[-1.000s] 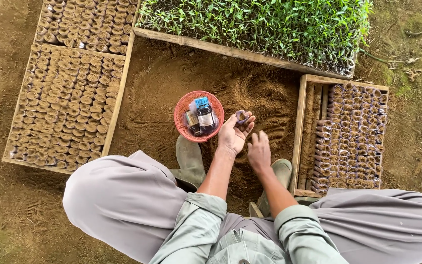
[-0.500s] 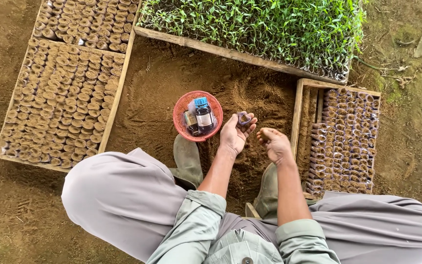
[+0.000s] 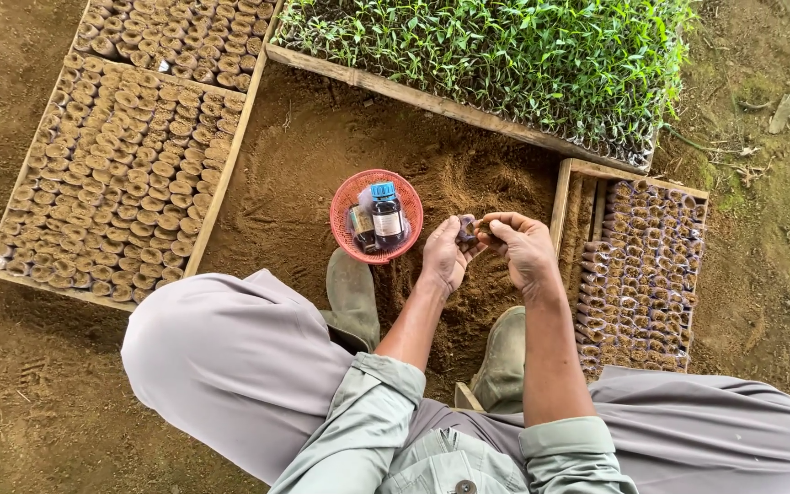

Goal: The person sits cross-legged on the ground and opens a small foil packet to take out seeds. They place the seeds into small, round soil pellets arranged in a wooden tray. A red basket containing bottles is visible nearby, along with other trays of soil pellets and seedlings.

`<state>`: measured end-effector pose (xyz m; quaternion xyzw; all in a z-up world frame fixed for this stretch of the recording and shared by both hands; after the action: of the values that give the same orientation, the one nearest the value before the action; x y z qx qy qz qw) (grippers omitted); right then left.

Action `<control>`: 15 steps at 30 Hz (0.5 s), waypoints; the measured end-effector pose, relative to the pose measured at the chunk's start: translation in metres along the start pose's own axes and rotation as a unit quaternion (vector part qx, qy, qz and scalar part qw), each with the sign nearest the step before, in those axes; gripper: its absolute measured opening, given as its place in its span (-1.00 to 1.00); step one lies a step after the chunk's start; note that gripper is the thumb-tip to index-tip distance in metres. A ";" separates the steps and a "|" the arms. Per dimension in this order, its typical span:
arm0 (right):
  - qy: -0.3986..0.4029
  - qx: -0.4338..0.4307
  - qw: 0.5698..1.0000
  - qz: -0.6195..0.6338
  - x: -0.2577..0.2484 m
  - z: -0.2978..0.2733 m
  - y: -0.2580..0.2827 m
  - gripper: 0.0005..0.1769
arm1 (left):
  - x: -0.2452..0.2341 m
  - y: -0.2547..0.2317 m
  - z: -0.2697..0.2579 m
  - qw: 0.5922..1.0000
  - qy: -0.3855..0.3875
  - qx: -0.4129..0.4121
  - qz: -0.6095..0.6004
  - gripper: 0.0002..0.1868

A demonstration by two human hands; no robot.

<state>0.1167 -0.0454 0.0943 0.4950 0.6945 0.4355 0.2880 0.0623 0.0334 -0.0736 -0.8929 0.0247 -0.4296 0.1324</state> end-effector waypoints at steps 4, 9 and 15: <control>-0.007 -0.038 0.999 -0.038 -0.005 0.006 -0.004 -0.83 | 0.007 -0.001 -0.006 1.000 -0.004 -0.001 0.002 -0.70; 0.000 -0.042 0.995 -0.087 -0.004 0.006 -0.002 -0.81 | 0.006 0.003 -0.002 1.000 0.000 -0.003 0.003 -0.69; -0.012 -0.040 0.993 -0.110 -0.004 0.003 0.002 -0.79 | 0.005 0.007 0.003 1.000 0.008 -0.005 -0.003 -0.70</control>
<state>0.1211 -0.0475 0.0942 0.4086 0.7236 0.4226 0.3618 0.0680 0.0261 -0.0737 -0.8899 0.0249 -0.4374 0.1266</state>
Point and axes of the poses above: each hand's wrist, its own z-axis towards the middle knuckle, its own x-axis out of the palm, y = z × x, the point moved 7 cm from there along z, towards the middle knuckle
